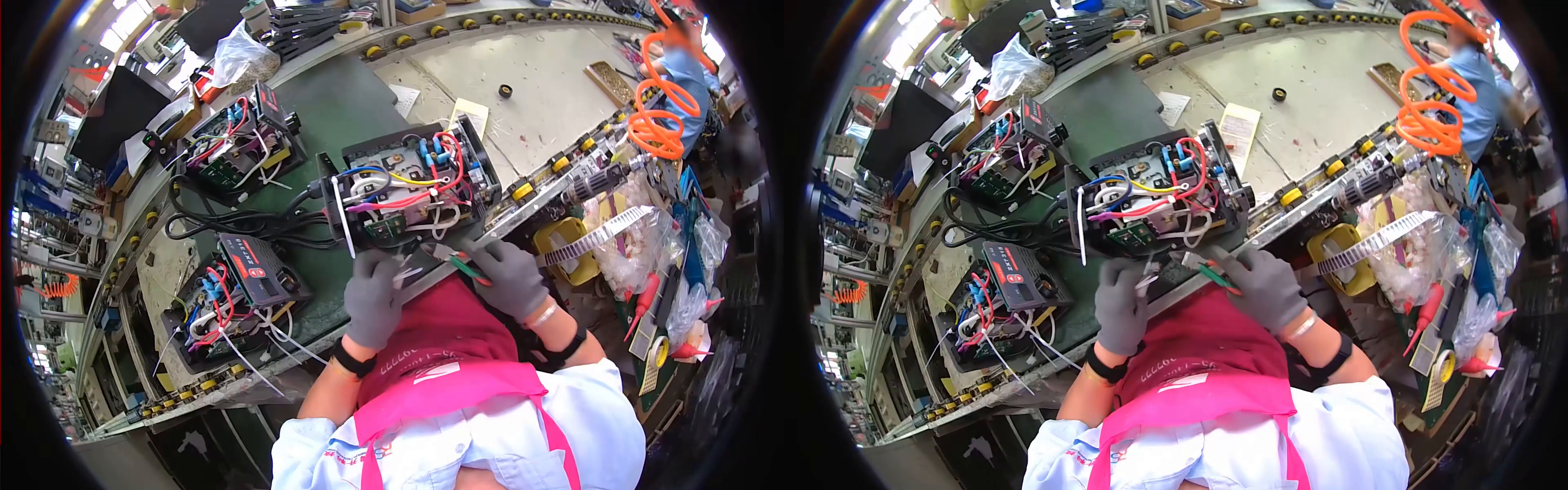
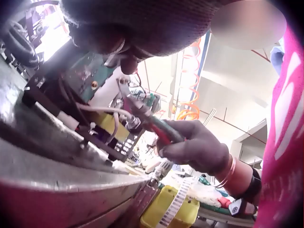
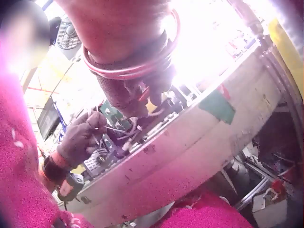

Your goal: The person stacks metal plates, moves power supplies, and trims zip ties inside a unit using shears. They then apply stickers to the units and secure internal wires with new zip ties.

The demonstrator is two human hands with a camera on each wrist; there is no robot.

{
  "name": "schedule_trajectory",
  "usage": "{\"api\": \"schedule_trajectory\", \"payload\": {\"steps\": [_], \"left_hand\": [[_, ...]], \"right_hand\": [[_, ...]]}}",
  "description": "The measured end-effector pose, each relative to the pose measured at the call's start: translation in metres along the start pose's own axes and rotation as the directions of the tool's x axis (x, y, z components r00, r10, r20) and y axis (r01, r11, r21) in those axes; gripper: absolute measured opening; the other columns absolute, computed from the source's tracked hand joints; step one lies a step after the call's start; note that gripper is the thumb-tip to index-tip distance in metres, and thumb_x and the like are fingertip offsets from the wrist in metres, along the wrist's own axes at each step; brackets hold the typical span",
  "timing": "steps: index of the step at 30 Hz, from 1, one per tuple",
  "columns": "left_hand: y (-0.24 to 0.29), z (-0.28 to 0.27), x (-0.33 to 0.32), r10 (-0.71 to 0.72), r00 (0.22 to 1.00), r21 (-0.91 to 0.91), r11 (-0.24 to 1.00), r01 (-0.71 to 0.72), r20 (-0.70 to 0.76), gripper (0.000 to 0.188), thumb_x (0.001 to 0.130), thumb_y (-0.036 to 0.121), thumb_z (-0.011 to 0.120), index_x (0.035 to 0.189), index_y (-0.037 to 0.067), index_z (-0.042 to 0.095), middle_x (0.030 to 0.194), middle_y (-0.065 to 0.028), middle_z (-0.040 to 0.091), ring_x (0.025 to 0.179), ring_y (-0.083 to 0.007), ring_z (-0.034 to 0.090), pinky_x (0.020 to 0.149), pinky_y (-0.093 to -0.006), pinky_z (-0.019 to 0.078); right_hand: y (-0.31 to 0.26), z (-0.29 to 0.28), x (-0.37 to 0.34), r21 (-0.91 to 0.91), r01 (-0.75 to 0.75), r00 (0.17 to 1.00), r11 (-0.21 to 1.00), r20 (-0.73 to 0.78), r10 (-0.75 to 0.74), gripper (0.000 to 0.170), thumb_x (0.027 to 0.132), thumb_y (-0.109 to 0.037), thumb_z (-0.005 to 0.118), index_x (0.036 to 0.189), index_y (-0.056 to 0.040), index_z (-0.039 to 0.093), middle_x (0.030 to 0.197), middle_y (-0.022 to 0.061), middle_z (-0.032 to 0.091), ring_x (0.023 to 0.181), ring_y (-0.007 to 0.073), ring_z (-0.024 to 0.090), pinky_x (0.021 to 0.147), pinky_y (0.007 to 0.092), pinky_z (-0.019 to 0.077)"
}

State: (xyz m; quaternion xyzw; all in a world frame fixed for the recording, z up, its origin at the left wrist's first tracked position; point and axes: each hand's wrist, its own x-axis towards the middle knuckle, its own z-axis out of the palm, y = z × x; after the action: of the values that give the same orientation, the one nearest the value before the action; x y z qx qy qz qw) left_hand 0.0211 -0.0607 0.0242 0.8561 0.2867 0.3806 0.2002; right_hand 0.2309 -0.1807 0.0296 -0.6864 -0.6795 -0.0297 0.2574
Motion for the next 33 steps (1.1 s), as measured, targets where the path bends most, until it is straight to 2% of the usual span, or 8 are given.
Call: {"api": "schedule_trajectory", "payload": {"steps": [5, 9, 12, 15, 23, 27, 31, 33], "left_hand": [[-0.008, -0.013, -0.011, -0.166, 0.956, -0.362, 0.930, 0.070, -0.243, 0.027, 0.092, 0.009, 0.059, 0.113, -0.005, 0.050, 0.090, -0.0074, 0.057, 0.059, -0.0060, 0.044, 0.050, -0.0201, 0.0346], [0.015, -0.027, 0.033, -0.201, 0.933, -0.214, 0.967, 0.140, -0.297, 0.060, 0.086, 0.015, 0.072, 0.131, -0.010, 0.040, 0.087, -0.0081, 0.058, 0.057, -0.0068, 0.040, 0.054, -0.0218, 0.0411], [0.002, -0.029, 0.051, 0.047, 0.952, -0.008, 0.999, -0.052, -0.302, 0.042, 0.087, 0.012, 0.069, 0.123, -0.005, 0.055, 0.090, -0.0122, 0.065, 0.062, -0.0174, 0.056, 0.073, -0.0291, 0.0514], [0.000, -0.041, 0.050, -0.015, 0.977, -0.017, 1.000, 0.011, -0.215, 0.027, 0.090, 0.008, 0.060, 0.116, -0.001, 0.063, 0.086, -0.0113, 0.066, 0.073, -0.0217, 0.065, 0.069, -0.0281, 0.0513], [-0.011, -0.038, 0.051, 0.021, 0.957, -0.149, 0.986, -0.067, -0.289, 0.033, 0.077, 0.000, 0.059, 0.109, 0.004, 0.064, 0.086, -0.0143, 0.064, 0.074, -0.0312, 0.065, 0.064, -0.0355, 0.0509], [-0.015, -0.038, 0.052, 0.023, 0.957, -0.150, 0.986, -0.069, -0.290, 0.025, 0.097, 0.021, 0.051, 0.105, 0.000, 0.064, 0.084, -0.0119, 0.065, 0.074, -0.0217, 0.067, 0.064, -0.0289, 0.0520], [-0.003, -0.050, 0.046, 0.029, 0.942, -0.231, 0.966, -0.112, -0.335, 0.018, 0.095, 0.012, 0.051, 0.096, 0.000, 0.064, 0.084, -0.0117, 0.065, 0.069, -0.0227, 0.063, 0.063, -0.0310, 0.0496], [0.009, -0.073, 0.034, 0.024, 0.953, -0.203, 0.975, -0.089, -0.301, 0.012, 0.091, 0.006, 0.051, 0.087, 0.001, 0.062, 0.090, -0.0133, 0.064, 0.065, -0.0231, 0.058, 0.061, -0.0330, 0.0476]], "right_hand": [[-0.039, -0.071, 0.059, -0.272, 0.109, 0.972, 0.956, -0.171, -0.160, 0.048, 0.070, -0.018, 0.068, 0.118, -0.0173, 0.066, 0.090, -0.0001, 0.054, 0.076, 0.0188, 0.056, 0.069, 0.0340, 0.0436], [-0.045, -0.066, 0.123, -0.469, 0.217, 0.921, 0.856, -0.193, -0.339, 0.040, 0.076, -0.020, 0.062, 0.116, -0.0199, 0.066, 0.090, -0.0029, 0.053, 0.087, 0.0151, 0.054, 0.085, 0.0325, 0.0358], [-0.041, -0.053, 0.147, -0.534, 0.311, 0.886, 0.786, -0.136, -0.443, 0.036, 0.078, -0.023, 0.059, 0.113, -0.0216, 0.066, 0.089, -0.0031, 0.051, 0.094, 0.0147, 0.052, 0.092, 0.0332, 0.0316], [-0.042, -0.050, 0.156, -0.554, 0.364, 0.873, 0.749, -0.079, -0.482, 0.039, 0.075, -0.029, 0.063, 0.114, -0.0216, 0.066, 0.087, -0.0012, 0.050, 0.095, 0.0157, 0.051, 0.094, 0.0339, 0.0299], [-0.043, -0.040, 0.162, -0.450, 0.372, 0.914, 0.812, 0.024, -0.406, 0.040, 0.080, -0.018, 0.061, 0.120, -0.0206, 0.065, 0.087, 0.0017, 0.055, 0.083, 0.0191, 0.057, 0.074, 0.0352, 0.0445], [-0.041, -0.044, 0.164, -0.356, 0.387, 0.921, 0.850, 0.177, -0.346, 0.052, 0.072, -0.030, 0.074, 0.120, -0.0122, 0.062, 0.086, 0.0076, 0.057, 0.078, 0.0253, 0.062, 0.062, 0.0374, 0.0502], [-0.043, -0.056, 0.164, -0.269, 0.346, 0.936, 0.899, 0.162, -0.312, 0.052, 0.073, -0.028, 0.074, 0.121, -0.0123, 0.062, 0.085, 0.0095, 0.057, 0.075, 0.0278, 0.061, 0.062, 0.0384, 0.0501], [-0.063, -0.065, 0.165, -0.158, 0.289, 0.956, 0.944, 0.008, -0.292, 0.054, 0.070, -0.022, 0.074, 0.123, -0.0167, 0.064, 0.085, 0.0075, 0.057, 0.073, 0.0271, 0.060, 0.063, 0.0383, 0.0492]]}}
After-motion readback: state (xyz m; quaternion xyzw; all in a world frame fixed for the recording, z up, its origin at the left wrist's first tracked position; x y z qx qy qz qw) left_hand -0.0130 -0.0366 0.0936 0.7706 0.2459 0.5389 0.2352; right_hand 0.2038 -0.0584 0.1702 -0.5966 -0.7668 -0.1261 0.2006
